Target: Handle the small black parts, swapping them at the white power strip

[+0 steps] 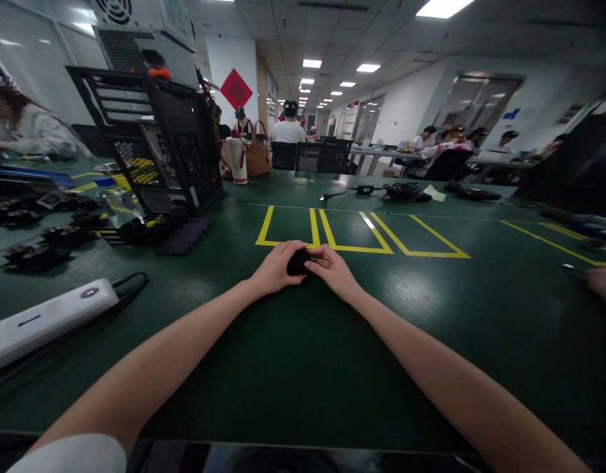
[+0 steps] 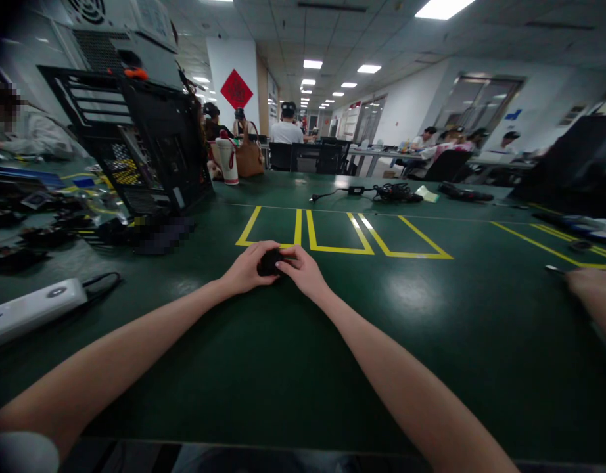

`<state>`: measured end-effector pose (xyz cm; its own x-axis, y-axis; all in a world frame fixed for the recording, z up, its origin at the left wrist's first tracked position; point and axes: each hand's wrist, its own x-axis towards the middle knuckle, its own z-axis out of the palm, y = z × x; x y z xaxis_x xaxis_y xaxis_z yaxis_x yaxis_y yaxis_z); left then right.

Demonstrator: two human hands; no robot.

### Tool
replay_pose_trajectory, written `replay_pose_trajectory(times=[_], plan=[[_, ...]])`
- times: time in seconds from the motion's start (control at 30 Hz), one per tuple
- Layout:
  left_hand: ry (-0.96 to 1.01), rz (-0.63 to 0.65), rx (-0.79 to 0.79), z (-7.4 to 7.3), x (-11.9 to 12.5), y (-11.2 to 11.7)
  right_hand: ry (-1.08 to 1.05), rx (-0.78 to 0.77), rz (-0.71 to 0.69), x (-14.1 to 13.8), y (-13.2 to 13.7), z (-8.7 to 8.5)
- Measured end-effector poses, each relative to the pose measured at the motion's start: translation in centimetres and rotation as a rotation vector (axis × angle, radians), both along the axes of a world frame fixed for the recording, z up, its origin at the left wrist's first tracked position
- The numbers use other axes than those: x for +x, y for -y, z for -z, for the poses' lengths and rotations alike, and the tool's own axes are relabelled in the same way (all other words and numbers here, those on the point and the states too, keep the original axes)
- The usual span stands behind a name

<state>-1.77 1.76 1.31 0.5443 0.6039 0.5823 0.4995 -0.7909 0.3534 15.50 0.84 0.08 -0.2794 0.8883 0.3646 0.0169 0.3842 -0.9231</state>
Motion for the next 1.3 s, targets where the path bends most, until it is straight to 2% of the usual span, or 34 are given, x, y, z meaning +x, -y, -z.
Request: replay_pose_trajectory(times=[0.2, 0.33, 0.6, 0.83, 1.13, 1.3], plan=[[-0.002, 0.004, 0.002, -0.01, -0.06, 0.01, 0.094, -0.049, -0.001, 0.25, -0.12, -0.07], [-0.008, 0.003, -0.013, -0.13, -0.11, 0.15, 0.048, -0.054, -0.055, 0.32, -0.02, -0.03], [-0.005, 0.000, -0.025, -0.31, -0.03, 0.24, 0.037, -0.031, -0.002, 0.08, -0.09, -0.14], [-0.007, -0.005, -0.013, -0.20, -0.07, 0.11, 0.035, -0.065, -0.054, 0.09, -0.02, -0.24], [0.001, 0.007, -0.006, -0.15, -0.01, 0.07, 0.101, -0.017, 0.031, 0.12, -0.32, 0.03], [0.001, 0.005, -0.006, -0.14, -0.03, 0.09, 0.072, -0.056, -0.042, 0.32, -0.15, 0.02]])
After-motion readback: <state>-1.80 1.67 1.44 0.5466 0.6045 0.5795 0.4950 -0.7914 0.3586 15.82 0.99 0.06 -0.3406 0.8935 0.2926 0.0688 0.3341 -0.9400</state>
